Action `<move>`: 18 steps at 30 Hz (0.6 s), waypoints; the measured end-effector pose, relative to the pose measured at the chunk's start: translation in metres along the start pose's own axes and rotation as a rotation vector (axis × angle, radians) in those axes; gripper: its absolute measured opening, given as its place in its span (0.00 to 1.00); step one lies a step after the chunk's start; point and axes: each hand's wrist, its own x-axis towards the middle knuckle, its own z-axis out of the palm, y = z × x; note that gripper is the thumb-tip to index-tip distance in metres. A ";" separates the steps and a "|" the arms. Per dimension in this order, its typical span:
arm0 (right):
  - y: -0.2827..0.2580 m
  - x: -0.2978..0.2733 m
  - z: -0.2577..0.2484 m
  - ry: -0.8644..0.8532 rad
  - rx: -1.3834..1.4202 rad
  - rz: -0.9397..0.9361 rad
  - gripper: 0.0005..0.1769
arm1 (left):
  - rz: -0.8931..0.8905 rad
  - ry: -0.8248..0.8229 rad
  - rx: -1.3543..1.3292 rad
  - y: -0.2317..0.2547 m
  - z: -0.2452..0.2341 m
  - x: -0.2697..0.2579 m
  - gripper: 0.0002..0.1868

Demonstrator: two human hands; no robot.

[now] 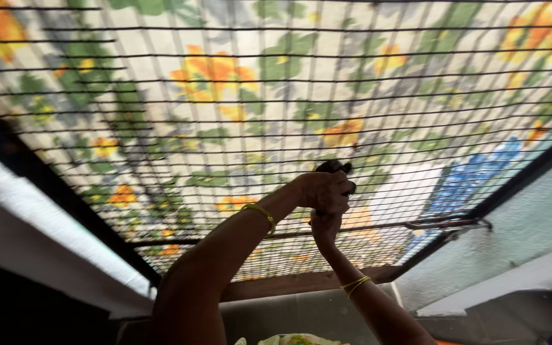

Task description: The person wipes a metal security grate over a window using a dark cloth.

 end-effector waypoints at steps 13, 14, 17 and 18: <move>-0.120 -0.115 0.135 -0.199 -0.078 -0.296 0.36 | -0.053 -0.076 -0.318 -0.090 -0.127 -0.236 0.08; -0.129 -0.122 0.140 -0.189 -0.104 -0.439 0.34 | -0.167 -0.143 -0.435 -0.095 -0.137 -0.259 0.07; -0.167 -0.139 0.152 -0.229 -0.098 -0.661 0.28 | -0.341 -0.282 -0.428 -0.104 -0.176 -0.318 0.04; -0.184 -0.144 0.156 -0.271 -0.071 -0.740 0.24 | -0.446 -0.274 -0.455 -0.109 -0.193 -0.336 0.05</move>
